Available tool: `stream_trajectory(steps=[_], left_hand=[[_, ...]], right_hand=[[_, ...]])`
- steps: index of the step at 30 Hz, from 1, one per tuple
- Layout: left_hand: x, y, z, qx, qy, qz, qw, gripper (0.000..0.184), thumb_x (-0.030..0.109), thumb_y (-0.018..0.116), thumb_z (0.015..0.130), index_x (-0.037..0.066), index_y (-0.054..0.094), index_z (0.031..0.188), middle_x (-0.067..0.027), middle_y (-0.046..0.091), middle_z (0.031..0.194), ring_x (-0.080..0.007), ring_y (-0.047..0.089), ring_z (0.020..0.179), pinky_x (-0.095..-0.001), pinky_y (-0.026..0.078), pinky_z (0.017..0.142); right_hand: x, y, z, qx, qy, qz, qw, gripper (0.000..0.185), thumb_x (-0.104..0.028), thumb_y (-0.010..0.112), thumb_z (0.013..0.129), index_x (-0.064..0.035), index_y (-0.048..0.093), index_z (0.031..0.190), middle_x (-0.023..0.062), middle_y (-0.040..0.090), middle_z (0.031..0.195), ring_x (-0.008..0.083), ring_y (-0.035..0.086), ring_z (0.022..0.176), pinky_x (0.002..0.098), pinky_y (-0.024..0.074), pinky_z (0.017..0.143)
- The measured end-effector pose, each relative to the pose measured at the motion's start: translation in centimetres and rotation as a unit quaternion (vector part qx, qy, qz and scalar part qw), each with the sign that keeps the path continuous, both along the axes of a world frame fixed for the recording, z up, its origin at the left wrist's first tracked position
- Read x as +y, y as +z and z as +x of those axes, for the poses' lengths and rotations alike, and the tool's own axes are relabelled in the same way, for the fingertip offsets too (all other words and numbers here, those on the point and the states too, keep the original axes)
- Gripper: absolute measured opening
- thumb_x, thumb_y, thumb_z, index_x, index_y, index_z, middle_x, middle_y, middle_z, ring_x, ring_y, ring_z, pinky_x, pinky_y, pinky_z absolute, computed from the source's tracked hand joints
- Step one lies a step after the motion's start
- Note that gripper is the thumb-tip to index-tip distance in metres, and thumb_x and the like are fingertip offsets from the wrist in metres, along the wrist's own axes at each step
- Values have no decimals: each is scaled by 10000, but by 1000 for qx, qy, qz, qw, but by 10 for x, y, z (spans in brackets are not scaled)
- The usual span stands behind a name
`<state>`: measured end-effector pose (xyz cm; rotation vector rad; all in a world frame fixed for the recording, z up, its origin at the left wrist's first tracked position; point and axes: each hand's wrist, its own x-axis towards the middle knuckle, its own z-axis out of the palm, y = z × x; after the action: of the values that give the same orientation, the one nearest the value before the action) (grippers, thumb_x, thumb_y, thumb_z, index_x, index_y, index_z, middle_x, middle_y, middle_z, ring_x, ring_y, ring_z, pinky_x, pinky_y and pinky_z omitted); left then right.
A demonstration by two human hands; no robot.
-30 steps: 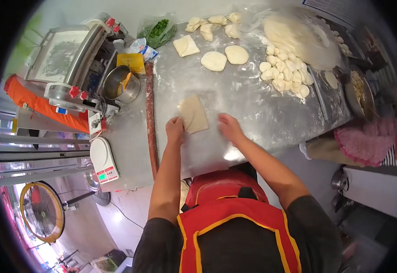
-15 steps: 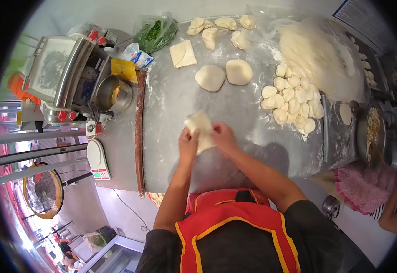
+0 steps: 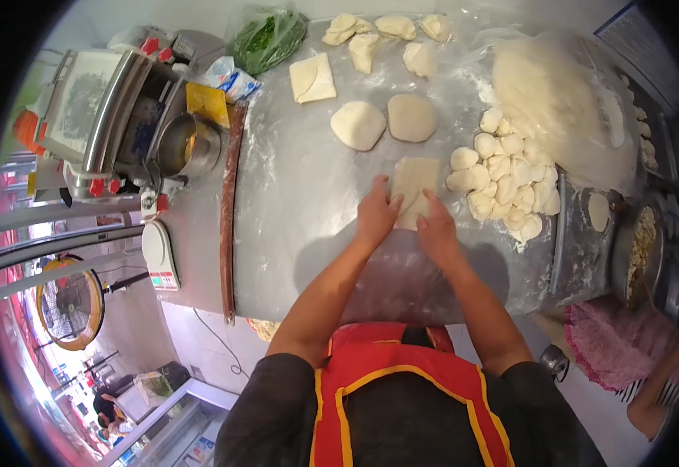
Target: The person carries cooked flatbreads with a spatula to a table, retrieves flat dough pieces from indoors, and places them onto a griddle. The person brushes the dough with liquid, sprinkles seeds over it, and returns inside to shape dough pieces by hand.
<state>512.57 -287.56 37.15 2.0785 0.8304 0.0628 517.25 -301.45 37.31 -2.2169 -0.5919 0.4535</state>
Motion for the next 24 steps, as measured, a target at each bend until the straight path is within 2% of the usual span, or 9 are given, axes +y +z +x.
stream_trajectory(steps=[6,8,10,12,13,17,20,23,24], left_hand=[[31,20,-132,59,83,-63,993,491,197,641,784,48,432,1202,-124,597,798,-295,591,735,-406,467,663],[41,29,-156,97,72,-14,993,509,182,632,784,34,422,1223,-149,588,902,-310,575,824,-405,459,733],[53,33,-170,60,35,103,992,531,159,622,781,17,406,1245,-178,560,1016,-334,541,932,-406,434,819],[58,27,-163,-57,-27,277,959,557,127,613,777,-2,385,1268,-211,514,1140,-369,486,1060,-408,392,920],[64,16,-160,-49,-65,201,976,570,142,540,817,-21,329,1321,-235,369,1328,-378,320,1259,-426,267,1043],[54,-21,-155,-17,-171,268,948,609,277,390,878,-4,233,1394,-190,197,1457,-321,153,1367,-494,113,1093],[57,-22,-150,19,-188,288,939,609,295,410,884,-21,250,1379,-215,226,1437,-362,179,1349,-504,140,1081],[60,-26,-150,-13,-171,257,951,595,271,395,894,-9,228,1392,-186,174,1466,-333,119,1371,-493,80,1097],[65,-26,-151,-35,-173,237,955,592,260,424,886,-7,245,1383,-194,201,1452,-334,181,1346,-481,134,1084]], right_hand=[[32,5,-87,100,134,11,986,478,-94,552,795,-26,411,1247,248,529,1141,404,514,1049,413,409,912],[42,12,-103,111,170,-23,979,474,-110,553,803,-24,408,1247,246,526,1143,400,512,1054,410,408,911],[58,25,-99,88,168,-99,977,480,-128,548,813,-15,397,1254,242,505,1176,395,494,1083,410,397,923],[73,20,-99,-87,176,6,981,474,-204,521,840,10,407,1247,250,456,1237,390,441,1148,447,346,972],[78,17,-100,-176,178,56,967,481,-242,507,853,23,412,1243,254,431,1268,387,415,1181,465,321,997],[95,-12,-115,-203,224,9,953,583,-345,434,885,46,350,1309,244,345,1356,383,280,1286,508,194,1056],[102,-1,-113,-195,248,-94,944,585,-368,378,915,12,294,1351,226,271,1407,374,219,1323,512,165,1066],[100,-14,-114,-207,231,-76,948,575,-332,421,906,13,303,1350,224,252,1418,367,209,1328,484,161,1075],[97,-12,-111,-211,217,-47,952,549,-294,455,891,6,331,1334,221,306,1380,353,274,1293,464,213,1055]])
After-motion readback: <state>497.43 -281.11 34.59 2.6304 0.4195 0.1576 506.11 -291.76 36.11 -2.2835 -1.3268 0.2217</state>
